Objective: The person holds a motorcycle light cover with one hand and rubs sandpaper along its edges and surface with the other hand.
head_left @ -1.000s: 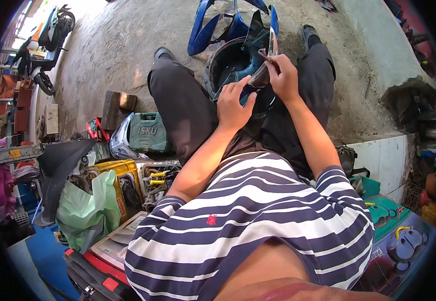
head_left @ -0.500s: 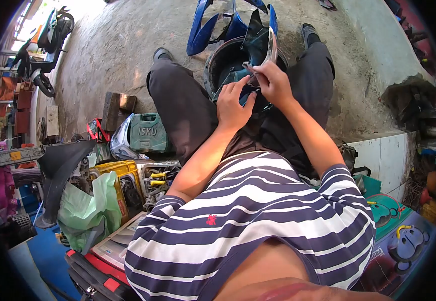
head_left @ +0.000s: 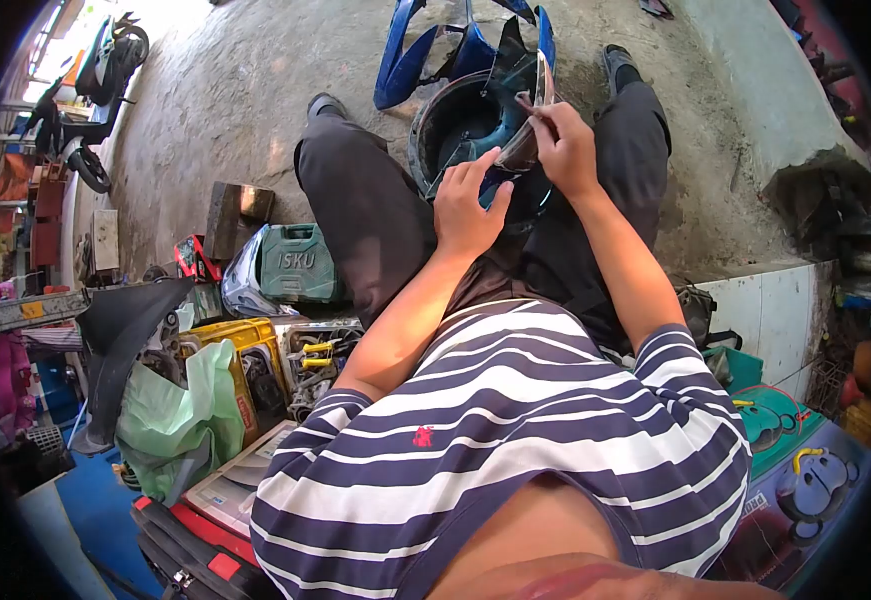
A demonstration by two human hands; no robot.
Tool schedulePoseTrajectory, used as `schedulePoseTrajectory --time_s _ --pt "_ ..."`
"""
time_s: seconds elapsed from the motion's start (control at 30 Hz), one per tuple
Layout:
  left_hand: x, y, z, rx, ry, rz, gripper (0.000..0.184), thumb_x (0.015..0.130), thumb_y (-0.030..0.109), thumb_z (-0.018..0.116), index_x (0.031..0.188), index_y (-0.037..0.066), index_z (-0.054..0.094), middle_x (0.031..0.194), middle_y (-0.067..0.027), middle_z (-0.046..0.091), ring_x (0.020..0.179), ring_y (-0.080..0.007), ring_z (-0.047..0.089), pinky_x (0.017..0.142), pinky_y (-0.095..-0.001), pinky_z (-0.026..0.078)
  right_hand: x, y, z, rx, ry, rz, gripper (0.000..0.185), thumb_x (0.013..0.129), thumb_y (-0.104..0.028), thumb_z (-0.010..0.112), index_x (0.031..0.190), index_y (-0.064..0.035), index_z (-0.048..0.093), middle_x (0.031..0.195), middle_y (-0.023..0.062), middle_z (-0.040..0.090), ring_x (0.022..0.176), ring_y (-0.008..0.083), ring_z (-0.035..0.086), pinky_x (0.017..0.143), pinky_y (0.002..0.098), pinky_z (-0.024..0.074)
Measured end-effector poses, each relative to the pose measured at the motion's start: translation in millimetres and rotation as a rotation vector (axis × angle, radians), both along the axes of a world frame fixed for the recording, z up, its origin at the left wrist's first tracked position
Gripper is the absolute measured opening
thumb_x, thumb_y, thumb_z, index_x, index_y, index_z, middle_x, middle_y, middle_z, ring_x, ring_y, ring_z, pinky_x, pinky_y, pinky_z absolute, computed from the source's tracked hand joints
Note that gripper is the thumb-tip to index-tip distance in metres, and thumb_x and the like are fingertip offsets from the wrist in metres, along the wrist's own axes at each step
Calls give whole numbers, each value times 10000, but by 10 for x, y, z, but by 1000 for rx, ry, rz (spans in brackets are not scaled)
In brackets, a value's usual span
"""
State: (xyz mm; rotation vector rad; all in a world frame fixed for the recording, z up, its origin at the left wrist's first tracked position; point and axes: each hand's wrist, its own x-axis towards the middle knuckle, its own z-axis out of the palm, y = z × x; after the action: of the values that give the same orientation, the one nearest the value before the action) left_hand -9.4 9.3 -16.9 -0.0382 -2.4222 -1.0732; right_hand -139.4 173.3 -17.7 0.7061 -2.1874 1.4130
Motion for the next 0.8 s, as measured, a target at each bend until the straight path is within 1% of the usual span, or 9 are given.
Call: schedulePoseTrajectory --time_s 0.13,0.23,0.27,0.3,0.43,0.47,0.6,0.73,0.8 --pt "-22 11 -30 48 8 -12 501 918 208 813 1398 97 719 1132 -150 746 1085 -380 684 976 -489 551 231 -56 17 70 79 171 119 952 22 766 1061 -4 724 957 201 699 885 420 723 776 459 571" --pt "-7 -2 -20 -11 12 2 500 932 201 811 1413 101 724 1156 -134 758 1095 -340 706 974 -452 565 153 -23 -3 23 -89 52 107 960 21 759 1060 0 725 964 204 708 893 405 738 783 445 575" --pt "-4 -6 -15 -12 14 2 503 930 198 812 1415 102 724 1158 -134 758 1094 -340 706 974 -452 565 61 -12 6 -17 -19 5 115 964 17 757 1075 -2 733 976 208 718 903 391 749 785 435 576" --pt "-3 -3 -11 -12 17 -1 506 928 195 814 1417 102 723 1160 -133 759 1094 -340 707 974 -452 565 19 -6 -1 -48 -126 -61 120 961 20 757 1077 -2 737 983 216 723 910 404 742 789 433 575" --pt "-19 4 -27 5 7 -3 508 928 199 814 1418 101 721 1165 -134 760 1091 -343 706 977 -456 564 212 -26 -27 63 44 181 134 956 24 758 1085 -7 740 982 216 721 900 429 725 796 434 574" --pt "-17 6 -25 3 11 -4 507 929 201 814 1417 101 722 1166 -133 760 1089 -343 707 977 -456 564 235 -52 -47 45 86 162 121 964 11 757 1083 -10 747 979 212 723 895 424 726 791 433 571" --pt "-9 -6 -15 1 8 6 503 929 205 813 1412 99 726 1164 -130 760 1088 -337 708 977 -453 564 25 4 -14 -68 -131 -49 81 986 -20 748 1065 -1 742 970 209 728 892 417 731 789 427 569" --pt "-23 4 -23 36 10 -1 506 919 208 817 1403 95 723 1155 -147 754 1094 -374 687 977 -481 552 149 -55 -55 -18 -35 57 114 954 8 772 1062 -6 739 954 198 715 887 409 735 781 428 570" --pt "-31 9 -30 25 3 3 499 928 214 815 1406 104 728 1155 -133 761 1097 -344 700 975 -459 561 216 -70 -40 31 21 113 136 946 13 783 1071 -5 733 947 196 709 872 407 731 770 430 567"
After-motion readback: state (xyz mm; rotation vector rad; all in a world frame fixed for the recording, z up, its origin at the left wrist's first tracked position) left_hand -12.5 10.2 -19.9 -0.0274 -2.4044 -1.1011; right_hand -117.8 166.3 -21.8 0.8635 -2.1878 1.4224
